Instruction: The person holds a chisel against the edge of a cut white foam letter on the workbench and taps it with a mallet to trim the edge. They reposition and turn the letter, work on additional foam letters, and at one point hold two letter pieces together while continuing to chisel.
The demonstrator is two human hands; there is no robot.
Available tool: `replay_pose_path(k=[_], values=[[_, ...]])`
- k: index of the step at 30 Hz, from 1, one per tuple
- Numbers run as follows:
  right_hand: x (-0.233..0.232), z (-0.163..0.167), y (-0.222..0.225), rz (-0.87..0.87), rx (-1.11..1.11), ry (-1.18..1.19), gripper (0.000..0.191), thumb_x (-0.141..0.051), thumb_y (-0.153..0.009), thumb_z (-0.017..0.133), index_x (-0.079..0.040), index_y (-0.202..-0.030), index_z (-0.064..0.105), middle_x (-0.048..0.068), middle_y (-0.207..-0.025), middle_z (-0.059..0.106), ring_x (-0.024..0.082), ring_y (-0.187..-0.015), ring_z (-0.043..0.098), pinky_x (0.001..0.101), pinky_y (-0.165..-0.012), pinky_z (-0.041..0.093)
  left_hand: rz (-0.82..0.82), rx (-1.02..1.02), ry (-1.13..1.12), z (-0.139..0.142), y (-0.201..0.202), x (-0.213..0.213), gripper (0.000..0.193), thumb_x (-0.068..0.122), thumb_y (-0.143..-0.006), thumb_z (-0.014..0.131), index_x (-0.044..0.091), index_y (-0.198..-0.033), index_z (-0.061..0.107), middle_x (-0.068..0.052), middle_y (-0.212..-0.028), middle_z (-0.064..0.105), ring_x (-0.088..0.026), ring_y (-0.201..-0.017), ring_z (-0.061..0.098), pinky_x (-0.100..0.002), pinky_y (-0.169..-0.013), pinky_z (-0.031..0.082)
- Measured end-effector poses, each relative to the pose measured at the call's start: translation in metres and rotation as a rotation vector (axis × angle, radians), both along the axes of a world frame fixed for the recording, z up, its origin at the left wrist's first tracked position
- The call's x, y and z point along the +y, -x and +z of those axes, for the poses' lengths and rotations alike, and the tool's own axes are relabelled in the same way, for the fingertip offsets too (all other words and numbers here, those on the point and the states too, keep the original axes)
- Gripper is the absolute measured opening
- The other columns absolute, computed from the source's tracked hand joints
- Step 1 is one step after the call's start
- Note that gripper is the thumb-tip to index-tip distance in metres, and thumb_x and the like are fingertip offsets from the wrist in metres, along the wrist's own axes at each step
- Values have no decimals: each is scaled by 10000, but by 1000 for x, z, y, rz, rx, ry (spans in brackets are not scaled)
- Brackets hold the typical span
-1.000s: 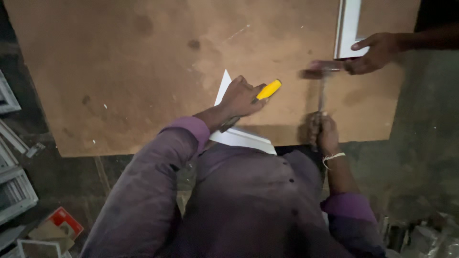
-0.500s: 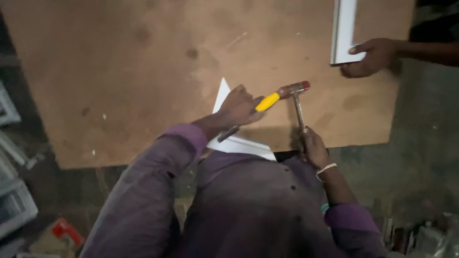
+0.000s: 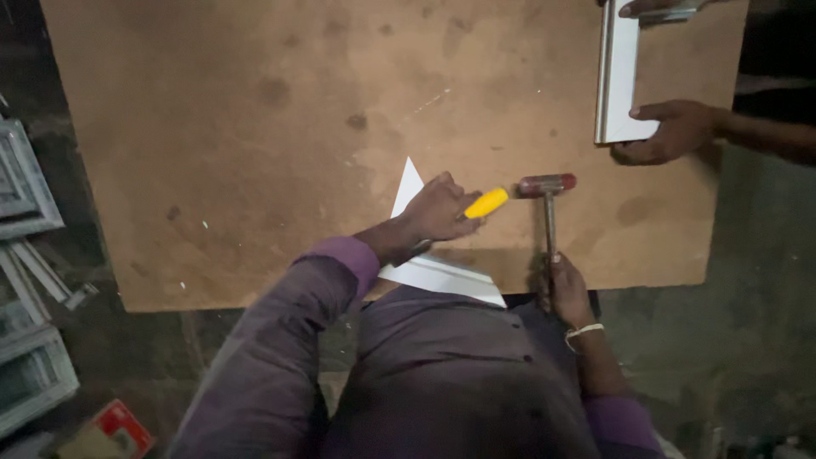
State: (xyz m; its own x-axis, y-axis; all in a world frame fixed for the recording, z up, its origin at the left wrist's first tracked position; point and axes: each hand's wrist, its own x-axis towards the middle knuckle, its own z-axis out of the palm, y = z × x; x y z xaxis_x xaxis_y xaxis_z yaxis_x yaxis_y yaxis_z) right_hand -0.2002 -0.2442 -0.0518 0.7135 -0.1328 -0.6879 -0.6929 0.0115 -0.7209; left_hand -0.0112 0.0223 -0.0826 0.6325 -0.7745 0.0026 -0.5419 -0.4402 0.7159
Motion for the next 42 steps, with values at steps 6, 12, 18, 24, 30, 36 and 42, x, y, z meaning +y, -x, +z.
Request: replay_pose_path(k=[6,12,18,24,30,36,42], values=[[-8,-7,15,-14,-14,-41,501,-457,-1093,334,-27,-1071,591,26,-565,458,119,-401,431,281,-382,386,195,-6,195,-5,0,-8,517,439,-947,643,56,-1296,653,-137,-726,639,-328,-777,605,-467,-864,456],[-8,-14,18,-51,-11,-16,445,-426,-1114,331,-50,-951,504,18,-559,422,122,-399,403,288,-371,370,120,-3,53,0,-7,-6,445,433,-897,683,112,-1204,715,-146,-677,625,-350,-737,582,-453,-795,456],[-1,-3,18,-116,66,-27,391,-434,-1063,330,-101,-945,497,17,-538,422,132,-362,381,296,-332,328,171,-103,67,17,-16,3,515,482,-898,645,99,-1241,677,-129,-700,663,-327,-711,614,-441,-836,445],[1,-2,19,-118,-66,-27,446,-481,-1086,355,-77,-945,483,-1,-572,446,109,-407,409,277,-360,339,-54,12,-210,12,-18,14,496,519,-965,602,107,-1228,684,-146,-720,685,-330,-714,642,-438,-877,428],[-10,5,24,-231,-38,-491,450,-568,-1052,429,-147,-966,564,-27,-576,486,79,-396,411,239,-339,327,17,-95,-27,-3,-11,12,521,490,-880,655,95,-1218,695,-124,-799,723,-307,-766,681,-461,-839,424],[18,36,15,-439,-174,-1675,308,-412,-1127,562,-110,-1119,503,174,-1108,671,52,-517,454,202,-470,416,-55,-56,-236,1,-4,11,500,516,-944,577,107,-1208,692,-128,-812,723,-295,-805,677,-438,-894,436],[41,94,-16,-680,-249,-1965,241,-197,-1086,627,-16,-1046,474,298,-1634,334,96,-529,583,215,-449,528,-89,-104,-316,13,-17,4,548,549,-949,517,110,-1238,671,-136,-793,721,-292,-791,681,-417,-896,449]])
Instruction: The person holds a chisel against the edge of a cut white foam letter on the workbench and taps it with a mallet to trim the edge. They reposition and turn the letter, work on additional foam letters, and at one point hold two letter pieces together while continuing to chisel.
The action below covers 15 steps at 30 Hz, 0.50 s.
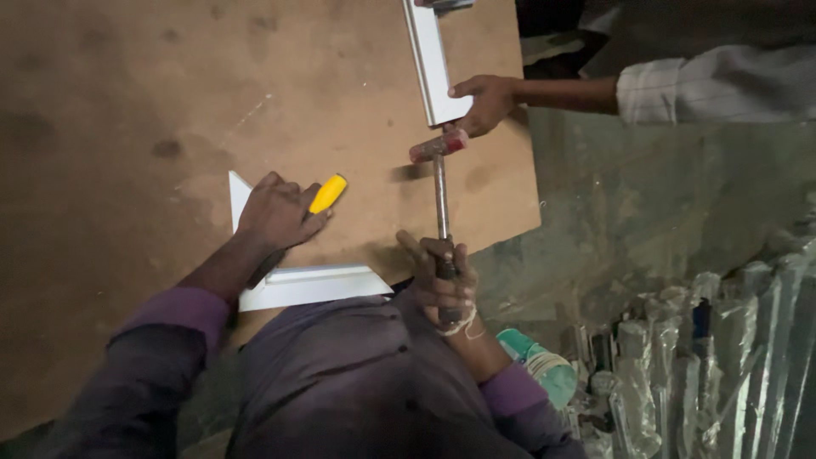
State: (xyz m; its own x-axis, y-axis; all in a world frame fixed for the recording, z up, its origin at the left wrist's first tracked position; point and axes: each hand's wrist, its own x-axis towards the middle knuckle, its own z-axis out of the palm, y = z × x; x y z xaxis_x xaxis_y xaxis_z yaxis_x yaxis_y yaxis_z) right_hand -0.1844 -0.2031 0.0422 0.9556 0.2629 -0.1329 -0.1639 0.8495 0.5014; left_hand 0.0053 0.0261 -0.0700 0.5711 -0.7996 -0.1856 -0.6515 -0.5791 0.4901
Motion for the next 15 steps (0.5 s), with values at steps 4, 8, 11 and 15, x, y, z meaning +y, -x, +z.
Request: replay_pose_path(k=[4,8,11,15], values=[[5,17,-1,-111,-23,-136,241,-186,-1113,611,-7,-1055,461,271,-1694,234,112,-558,619,235,-499,533,10,-17,2,4,-1,-3,524,539,-938,527,123,-1219,675,-133,-796,720,-293,-788,678,-418,-873,454],[1,16,1,-169,-31,-192,253,-174,-1095,643,-14,-1083,447,268,-1683,220,132,-567,628,236,-483,579,2,-39,4,7,-1,-4,513,545,-941,526,136,-1210,681,-124,-781,714,-290,-764,669,-415,-870,453],[-2,15,0,-225,14,-192,261,-161,-1085,636,-2,-1046,433,240,-1698,246,146,-557,619,244,-496,581,3,-5,11,11,-3,-6,505,526,-925,536,125,-1195,684,-122,-761,710,-281,-749,664,-415,-857,448],[-3,20,-2,-300,49,-235,268,-153,-1085,633,1,-993,434,240,-1681,260,143,-553,634,274,-514,553,-6,-21,0,16,-2,-6,486,539,-926,544,140,-1151,705,-108,-739,703,-276,-748,653,-399,-853,447]])
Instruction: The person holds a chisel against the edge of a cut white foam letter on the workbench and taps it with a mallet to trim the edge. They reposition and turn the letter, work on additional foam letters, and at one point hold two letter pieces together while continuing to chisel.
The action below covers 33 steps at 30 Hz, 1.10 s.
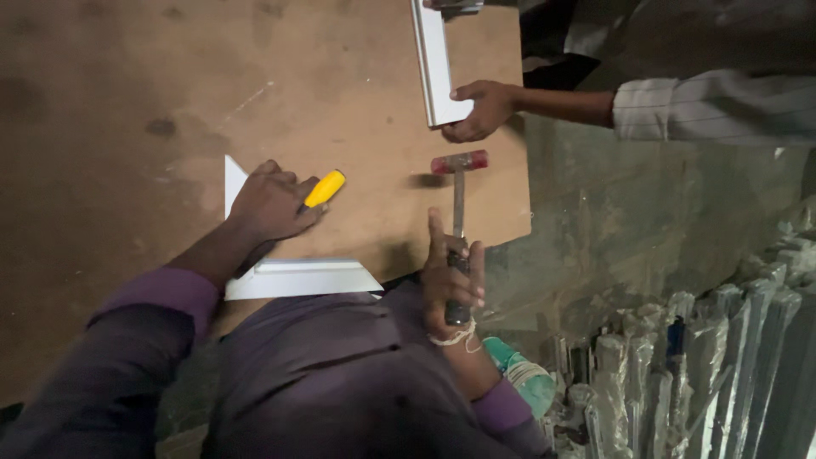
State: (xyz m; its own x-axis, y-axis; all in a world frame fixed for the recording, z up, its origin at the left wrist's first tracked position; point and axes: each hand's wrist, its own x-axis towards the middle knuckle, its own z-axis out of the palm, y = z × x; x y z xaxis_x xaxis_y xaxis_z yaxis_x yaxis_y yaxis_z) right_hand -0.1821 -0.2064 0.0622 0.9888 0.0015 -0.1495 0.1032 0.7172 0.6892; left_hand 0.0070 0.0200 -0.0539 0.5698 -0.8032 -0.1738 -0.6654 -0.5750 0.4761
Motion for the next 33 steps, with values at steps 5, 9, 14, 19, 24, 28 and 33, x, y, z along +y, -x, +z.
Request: replay_pose_path(k=[5,9,14,19,24,28,33], values=[[-6,10,4,-14,52,-40,290,-145,-1087,645,7,-982,421,234,-1659,339,160,-525,610,285,-477,570,-35,-6,12,-10,3,1,460,551,-908,566,151,-1063,732,-102,-720,690,-272,-761,651,-390,-886,447],[-13,3,8,-9,45,35,270,-179,-1081,629,28,-1040,460,288,-1550,411,146,-522,610,282,-466,557,21,-44,170,-28,7,-1,485,538,-844,614,135,-1083,739,-124,-724,687,-306,-753,646,-442,-850,446],[-13,-16,18,129,71,226,303,-269,-1143,584,26,-1167,524,319,-1404,551,112,-547,589,229,-501,544,97,-25,194,-38,10,1,524,530,-937,601,82,-1183,716,-157,-762,685,-351,-774,622,-480,-842,429],[-14,-32,25,137,133,279,323,-223,-1138,555,94,-1096,508,313,-1678,333,127,-564,589,220,-512,528,176,12,248,-18,11,3,469,468,-969,606,73,-1204,700,-149,-723,668,-336,-747,616,-439,-841,438],[-14,-36,24,164,93,348,335,-209,-1140,550,125,-1157,525,311,-1675,287,121,-571,600,213,-502,528,289,45,258,1,10,-1,424,428,-973,606,92,-1220,682,-130,-729,662,-305,-726,624,-444,-872,442],[-11,-34,24,184,114,371,322,-221,-1146,543,101,-1121,531,282,-1695,277,105,-604,603,202,-520,527,248,52,258,4,12,1,447,476,-959,610,118,-1213,693,-134,-721,659,-324,-735,604,-446,-815,437],[-12,-35,25,204,122,388,305,-199,-1104,557,103,-1075,528,312,-1635,351,94,-576,579,183,-486,521,150,51,169,2,15,-1,476,536,-952,610,132,-1185,704,-145,-729,658,-334,-743,587,-438,-811,439]])
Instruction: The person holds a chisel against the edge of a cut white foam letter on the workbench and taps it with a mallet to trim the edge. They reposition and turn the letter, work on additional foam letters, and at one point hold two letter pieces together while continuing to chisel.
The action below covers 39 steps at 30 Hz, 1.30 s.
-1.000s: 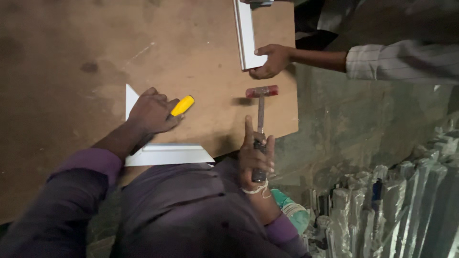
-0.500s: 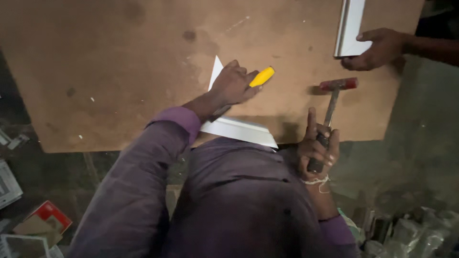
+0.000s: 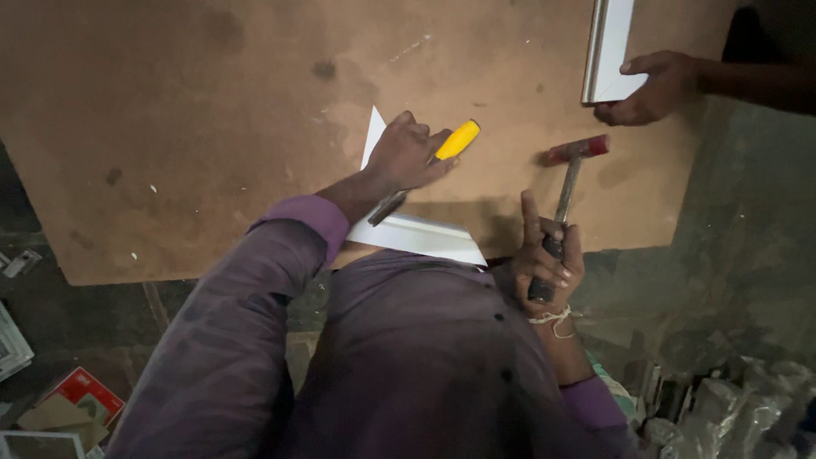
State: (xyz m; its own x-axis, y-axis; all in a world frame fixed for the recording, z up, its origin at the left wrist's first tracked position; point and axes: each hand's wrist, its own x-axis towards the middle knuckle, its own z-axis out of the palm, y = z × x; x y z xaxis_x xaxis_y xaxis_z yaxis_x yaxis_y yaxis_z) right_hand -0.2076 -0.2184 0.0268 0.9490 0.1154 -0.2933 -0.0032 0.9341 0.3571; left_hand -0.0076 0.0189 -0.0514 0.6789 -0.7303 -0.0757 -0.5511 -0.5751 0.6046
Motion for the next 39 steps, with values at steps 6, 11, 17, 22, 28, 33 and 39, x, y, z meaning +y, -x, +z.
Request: replay_pose_path(k=[6,11,17,22,28,33,39], values=[[-12,-9,-9,300,292,764,462,-450,-1109,474,0,-1114,574,28,-760,500,88,-497,470,240,-403,398,-28,-56,91,-1,3,1,403,475,-933,636,109,-1086,706,-109,-677,631,-304,-660,588,-429,-809,440],[-32,-25,-33,490,453,1681,311,-431,-1096,436,-137,-1055,530,-2,-675,473,110,-466,442,265,-391,384,-35,-97,113,0,4,2,393,459,-936,647,95,-1071,704,-110,-631,616,-307,-624,581,-431,-790,437],[-56,-60,-41,649,162,2392,319,-388,-1186,395,-88,-1165,501,-24,-758,486,99,-617,497,286,-500,418,-24,-60,30,-3,7,1,403,481,-915,649,113,-1065,717,-133,-659,640,-341,-655,588,-445,-763,443],[-66,-72,-32,890,64,2188,319,-359,-1114,440,-62,-1138,554,56,-690,567,175,-544,564,337,-496,458,-144,-91,71,-14,9,1,515,503,-872,633,62,-1131,691,-115,-694,664,-291,-699,624,-446,-818,473],[-44,-71,-14,499,69,1780,300,-363,-1216,459,-85,-1108,501,11,-723,510,105,-525,487,267,-440,395,-143,65,-97,-7,12,-2,509,523,-895,627,114,-1188,703,-110,-792,693,-327,-809,617,-441,-825,474],[-33,-60,-13,872,121,1927,280,-398,-1096,455,-128,-1045,508,24,-641,456,112,-452,445,282,-392,377,-122,69,-67,0,10,-4,541,507,-867,646,95,-1215,697,-126,-773,701,-344,-839,612,-443,-820,478],[-43,-58,-20,565,417,1742,347,-440,-1141,420,-108,-1071,494,15,-669,493,125,-480,473,281,-419,401,-171,74,-95,-5,10,-2,470,506,-926,623,102,-1153,698,-127,-825,707,-328,-838,617,-447,-882,467]])
